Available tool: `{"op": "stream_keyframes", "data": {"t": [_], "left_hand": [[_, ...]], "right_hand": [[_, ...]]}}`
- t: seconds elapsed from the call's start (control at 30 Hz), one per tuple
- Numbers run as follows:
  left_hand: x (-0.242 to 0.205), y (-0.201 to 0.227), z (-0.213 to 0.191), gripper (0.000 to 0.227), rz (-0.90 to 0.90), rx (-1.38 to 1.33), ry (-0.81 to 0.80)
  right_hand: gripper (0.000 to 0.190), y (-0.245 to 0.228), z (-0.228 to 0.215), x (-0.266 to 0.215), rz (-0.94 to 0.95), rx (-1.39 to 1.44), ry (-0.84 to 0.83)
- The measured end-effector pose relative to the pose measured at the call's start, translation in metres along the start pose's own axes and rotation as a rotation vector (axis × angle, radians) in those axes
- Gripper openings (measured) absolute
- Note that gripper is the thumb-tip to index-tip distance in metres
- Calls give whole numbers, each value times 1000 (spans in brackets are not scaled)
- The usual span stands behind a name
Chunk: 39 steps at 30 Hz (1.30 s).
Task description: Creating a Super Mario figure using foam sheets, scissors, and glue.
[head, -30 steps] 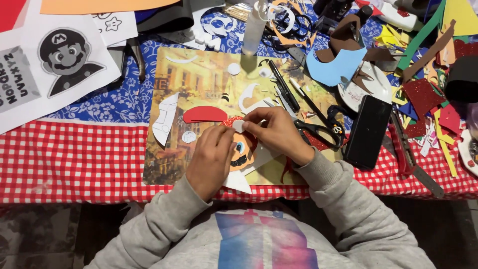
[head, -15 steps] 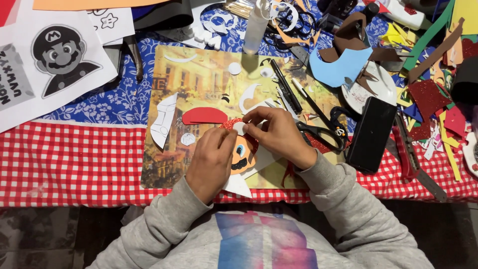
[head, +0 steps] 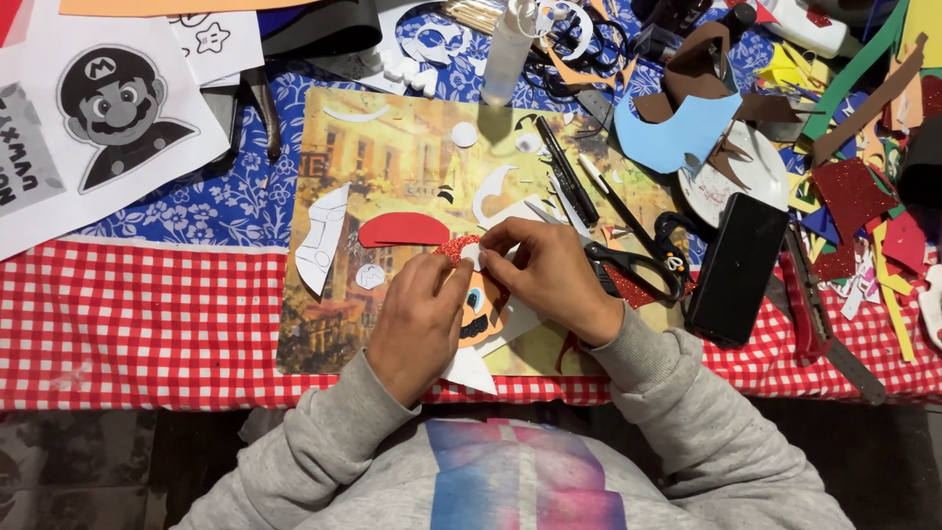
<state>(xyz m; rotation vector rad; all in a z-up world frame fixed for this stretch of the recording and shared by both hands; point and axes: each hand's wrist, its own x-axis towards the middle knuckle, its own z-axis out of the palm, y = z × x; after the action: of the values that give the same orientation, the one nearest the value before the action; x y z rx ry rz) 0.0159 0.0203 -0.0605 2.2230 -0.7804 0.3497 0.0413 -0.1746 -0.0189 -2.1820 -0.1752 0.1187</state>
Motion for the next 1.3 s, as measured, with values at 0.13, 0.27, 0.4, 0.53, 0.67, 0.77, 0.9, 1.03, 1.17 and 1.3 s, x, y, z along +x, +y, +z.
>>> {"op": "stream_keyframes", "data": {"t": [0.13, 0.27, 0.4, 0.53, 0.67, 0.77, 0.9, 1.03, 1.17, 1.3], "left_hand": [[1, 0, 0, 41, 17, -1, -2], [2, 1, 0, 40, 8, -13, -4], [2, 2, -2, 41, 5, 3, -11], [3, 3, -2, 42, 15, 8, -12], [4, 3, -3, 42, 23, 16, -18], [4, 3, -4, 40, 7, 3, -16], [5, 4, -7, 38, -44, -69, 4], [2, 2, -5, 42, -30, -82, 72], [2, 0, -5, 42, -59, -98, 80], [1, 1, -7, 42, -167, -180, -11]], "right_hand": [[12, -3, 0, -1, -8, -4, 7], [13, 1, -1, 1, 4, -38, 0], [14, 21, -5, -2, -102, -6, 127], [14, 2, -30, -13, 18, 53, 268], [15, -4, -33, -31, -109, -70, 181], [18, -5, -21, -33, -209, -153, 97], [23, 7, 1, -24, -380, -189, 113], [30, 10, 7, -18, -402, -148, 102], [28, 9, 9, -18, -372, -174, 79], [28, 12, 11, -18, -393, -200, 111]]}}
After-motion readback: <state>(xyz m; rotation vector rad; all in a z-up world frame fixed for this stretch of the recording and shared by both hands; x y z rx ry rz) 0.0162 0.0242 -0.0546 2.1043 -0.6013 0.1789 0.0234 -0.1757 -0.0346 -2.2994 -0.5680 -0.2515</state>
